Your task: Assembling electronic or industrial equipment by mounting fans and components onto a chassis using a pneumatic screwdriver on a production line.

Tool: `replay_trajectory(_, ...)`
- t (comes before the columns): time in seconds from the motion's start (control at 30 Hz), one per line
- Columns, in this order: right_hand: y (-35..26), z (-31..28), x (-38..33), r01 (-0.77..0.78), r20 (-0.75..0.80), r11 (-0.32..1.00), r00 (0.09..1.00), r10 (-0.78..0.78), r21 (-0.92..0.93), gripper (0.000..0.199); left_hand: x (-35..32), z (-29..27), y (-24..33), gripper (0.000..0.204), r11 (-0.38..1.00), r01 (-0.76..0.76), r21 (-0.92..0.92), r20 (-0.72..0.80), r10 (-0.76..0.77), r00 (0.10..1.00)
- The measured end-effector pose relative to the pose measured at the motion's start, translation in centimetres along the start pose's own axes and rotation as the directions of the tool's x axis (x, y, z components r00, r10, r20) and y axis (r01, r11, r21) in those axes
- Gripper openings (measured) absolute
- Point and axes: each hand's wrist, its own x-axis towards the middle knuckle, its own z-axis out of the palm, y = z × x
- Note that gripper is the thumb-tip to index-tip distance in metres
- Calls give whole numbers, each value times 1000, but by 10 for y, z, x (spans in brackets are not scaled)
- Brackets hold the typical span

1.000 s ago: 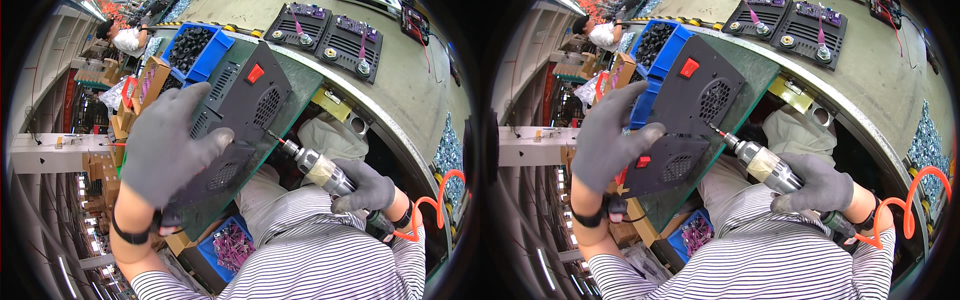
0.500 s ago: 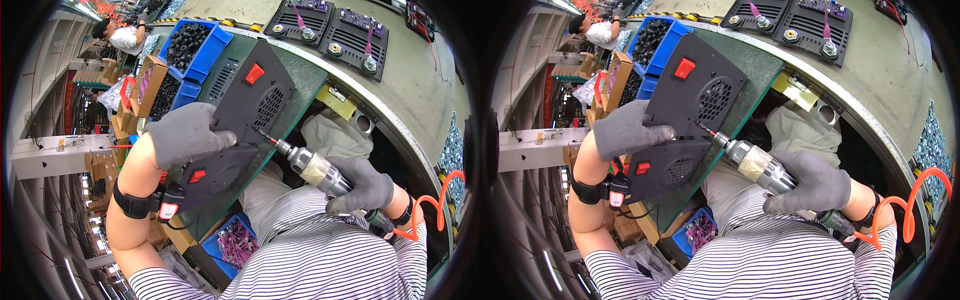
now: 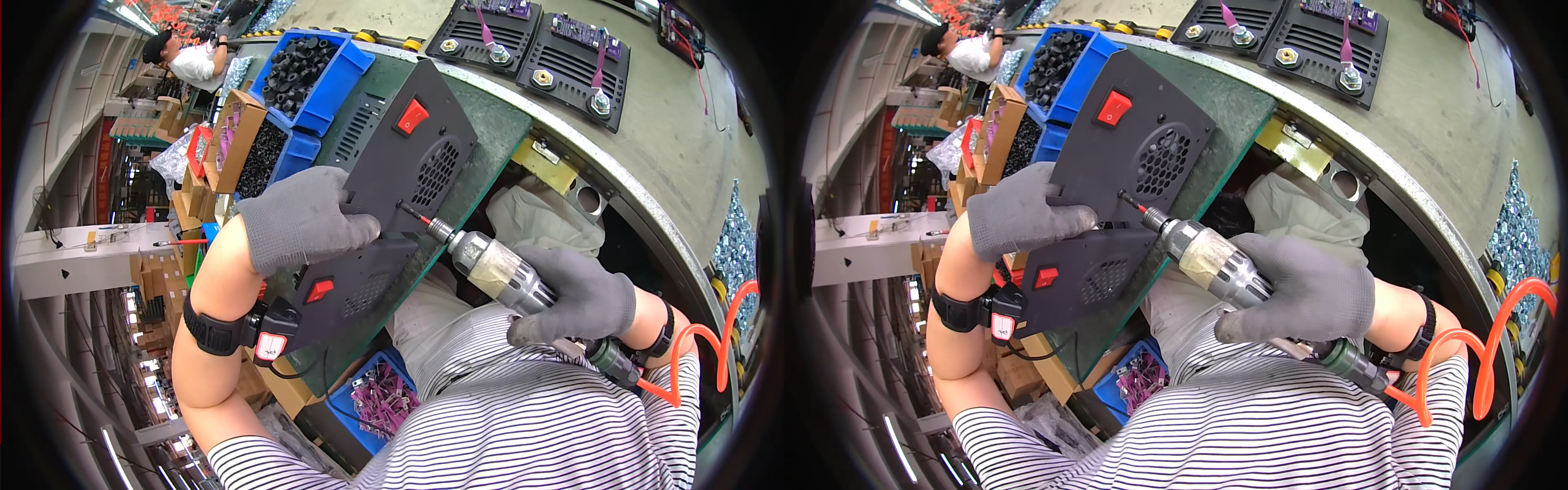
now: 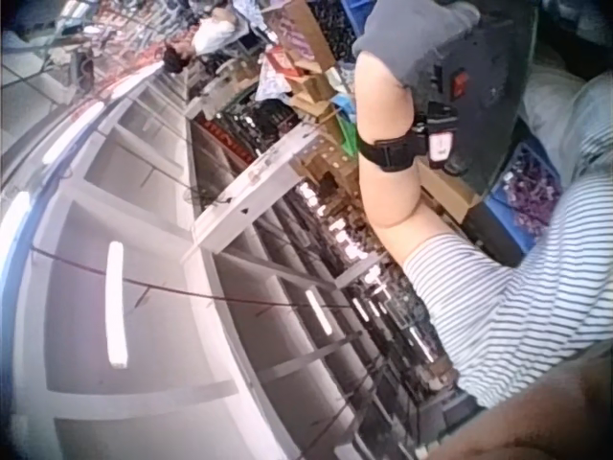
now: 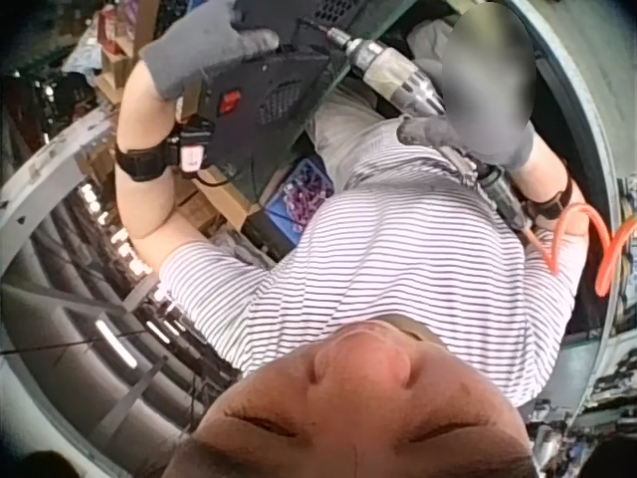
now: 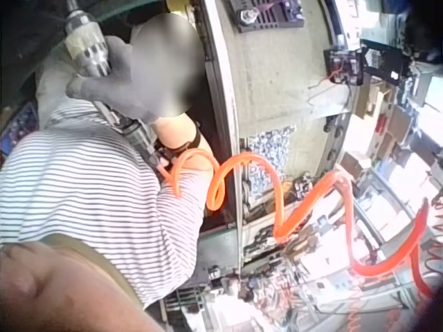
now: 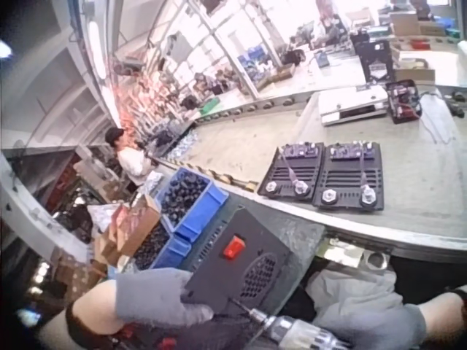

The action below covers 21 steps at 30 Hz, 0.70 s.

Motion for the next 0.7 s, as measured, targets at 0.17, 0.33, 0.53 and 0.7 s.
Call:
replay_trajectory(0.17,-5,4,2,-45,2,999,999,45,-5,49,-10,6,0,39,998,-49,38,-118,53,992)
replay_trajectory(0.33,9,-2,-16,30,-28,991,999,-34,-131,57,-83,20,39,35,873,-273,-405,-401,98,911)
replay_trajectory(0.53,19,-1,-25,-93,78,989,992,103,-119,73,-20,146,-29,34,-100,89,-991,84,47,995)
replay_trajectory(0.7,19,0,-26,-105,73,992,991,110,-67,73,25,217,-76,32,-518,114,-847,-99,365,926)
